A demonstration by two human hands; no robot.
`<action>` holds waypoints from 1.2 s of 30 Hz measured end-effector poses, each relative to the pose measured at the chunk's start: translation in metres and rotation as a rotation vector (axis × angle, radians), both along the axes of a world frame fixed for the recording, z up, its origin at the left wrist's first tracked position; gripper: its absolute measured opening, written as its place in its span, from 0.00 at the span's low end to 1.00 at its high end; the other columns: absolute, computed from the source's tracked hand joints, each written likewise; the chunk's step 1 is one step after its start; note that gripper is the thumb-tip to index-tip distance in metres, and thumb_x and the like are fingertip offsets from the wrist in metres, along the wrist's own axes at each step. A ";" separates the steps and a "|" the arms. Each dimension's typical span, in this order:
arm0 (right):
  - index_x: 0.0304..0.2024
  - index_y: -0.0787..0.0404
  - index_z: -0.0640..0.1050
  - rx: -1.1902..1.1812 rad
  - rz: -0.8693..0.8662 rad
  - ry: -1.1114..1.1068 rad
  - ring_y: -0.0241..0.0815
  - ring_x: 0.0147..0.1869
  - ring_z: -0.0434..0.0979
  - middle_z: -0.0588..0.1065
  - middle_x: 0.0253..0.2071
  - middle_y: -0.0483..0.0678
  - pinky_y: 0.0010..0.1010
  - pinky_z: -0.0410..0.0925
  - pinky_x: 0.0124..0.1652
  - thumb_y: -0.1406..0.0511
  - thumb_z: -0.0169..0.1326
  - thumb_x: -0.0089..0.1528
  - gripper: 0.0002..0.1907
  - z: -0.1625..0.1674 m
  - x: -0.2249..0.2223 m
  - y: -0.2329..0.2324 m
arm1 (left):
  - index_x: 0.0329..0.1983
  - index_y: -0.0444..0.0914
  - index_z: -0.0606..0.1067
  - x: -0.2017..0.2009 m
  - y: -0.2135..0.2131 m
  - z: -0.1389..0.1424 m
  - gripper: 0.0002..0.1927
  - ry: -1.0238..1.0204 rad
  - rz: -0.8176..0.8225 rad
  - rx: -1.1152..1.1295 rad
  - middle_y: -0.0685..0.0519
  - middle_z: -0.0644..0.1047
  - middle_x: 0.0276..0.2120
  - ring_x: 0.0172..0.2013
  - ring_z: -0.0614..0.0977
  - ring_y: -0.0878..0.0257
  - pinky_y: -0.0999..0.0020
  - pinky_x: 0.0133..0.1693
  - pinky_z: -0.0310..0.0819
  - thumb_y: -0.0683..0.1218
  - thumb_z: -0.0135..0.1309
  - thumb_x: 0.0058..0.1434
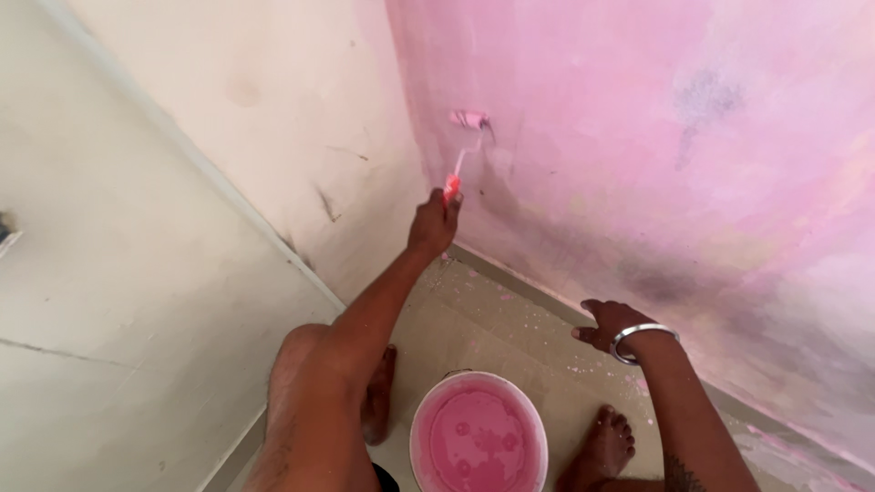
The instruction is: The person sits on the floor of a small room and paints the wall pink using a small paint roller, repeatedly dipping the roller into a bucket of pink paint and rolling it onto the wall in strokes, working across the wall surface.
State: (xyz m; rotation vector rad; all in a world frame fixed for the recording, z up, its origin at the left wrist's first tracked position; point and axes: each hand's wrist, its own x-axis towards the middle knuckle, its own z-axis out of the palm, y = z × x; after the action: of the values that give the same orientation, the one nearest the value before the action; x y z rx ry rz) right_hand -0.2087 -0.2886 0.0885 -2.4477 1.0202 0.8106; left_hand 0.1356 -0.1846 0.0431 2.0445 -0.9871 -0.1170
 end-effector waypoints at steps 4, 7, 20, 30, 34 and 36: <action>0.75 0.51 0.58 0.004 -0.020 -0.021 0.51 0.73 0.68 0.68 0.69 0.50 0.43 0.65 0.68 0.44 0.50 0.65 0.40 -0.006 -0.005 -0.009 | 0.49 0.34 0.69 0.016 -0.021 0.041 0.21 -0.100 -0.009 -0.167 0.38 0.78 0.25 0.29 0.83 0.40 0.48 0.33 0.75 0.57 0.43 0.72; 0.75 0.51 0.58 0.004 -0.023 -0.003 0.51 0.73 0.68 0.69 0.69 0.51 0.44 0.65 0.68 0.44 0.50 0.66 0.40 -0.012 -0.006 -0.014 | 0.50 0.32 0.67 0.033 -0.044 0.101 0.20 -0.252 0.022 -0.314 0.38 0.77 0.24 0.28 0.81 0.39 0.47 0.31 0.73 0.55 0.45 0.74; 0.75 0.49 0.58 0.008 -0.037 -0.003 0.51 0.75 0.67 0.66 0.72 0.48 0.42 0.64 0.69 0.45 0.51 0.65 0.40 -0.026 -0.001 -0.025 | 0.55 0.32 0.66 0.024 -0.064 0.131 0.22 -0.269 -0.031 -0.455 0.37 0.79 0.26 0.29 0.82 0.39 0.47 0.32 0.75 0.55 0.43 0.73; 0.75 0.51 0.59 0.001 -0.077 -0.025 0.51 0.76 0.65 0.66 0.72 0.49 0.40 0.62 0.70 0.43 0.53 0.64 0.42 -0.037 -0.022 -0.033 | 0.45 0.33 0.70 -0.027 -0.009 0.020 0.22 -0.027 -0.050 -0.054 0.37 0.79 0.25 0.31 0.82 0.38 0.46 0.35 0.75 0.58 0.44 0.73; 0.75 0.51 0.59 -0.018 -0.068 -0.006 0.50 0.75 0.67 0.66 0.72 0.50 0.40 0.63 0.70 0.43 0.52 0.64 0.42 -0.037 -0.027 -0.033 | 0.46 0.34 0.70 -0.017 -0.022 0.055 0.22 -0.061 -0.037 -0.192 0.37 0.79 0.25 0.30 0.83 0.39 0.47 0.35 0.75 0.58 0.43 0.72; 0.75 0.50 0.59 -0.020 -0.085 0.004 0.50 0.76 0.65 0.66 0.72 0.49 0.41 0.63 0.70 0.43 0.52 0.64 0.42 -0.038 -0.030 -0.034 | 0.48 0.34 0.71 -0.008 -0.035 0.088 0.21 -0.148 -0.057 -0.321 0.38 0.79 0.27 0.30 0.83 0.40 0.48 0.33 0.76 0.57 0.43 0.72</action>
State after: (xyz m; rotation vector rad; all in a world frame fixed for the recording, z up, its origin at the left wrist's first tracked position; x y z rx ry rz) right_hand -0.2385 -0.3228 0.0506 -2.4015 1.1310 0.7812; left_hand 0.1276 -0.2191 0.1309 1.7498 -1.0791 0.1565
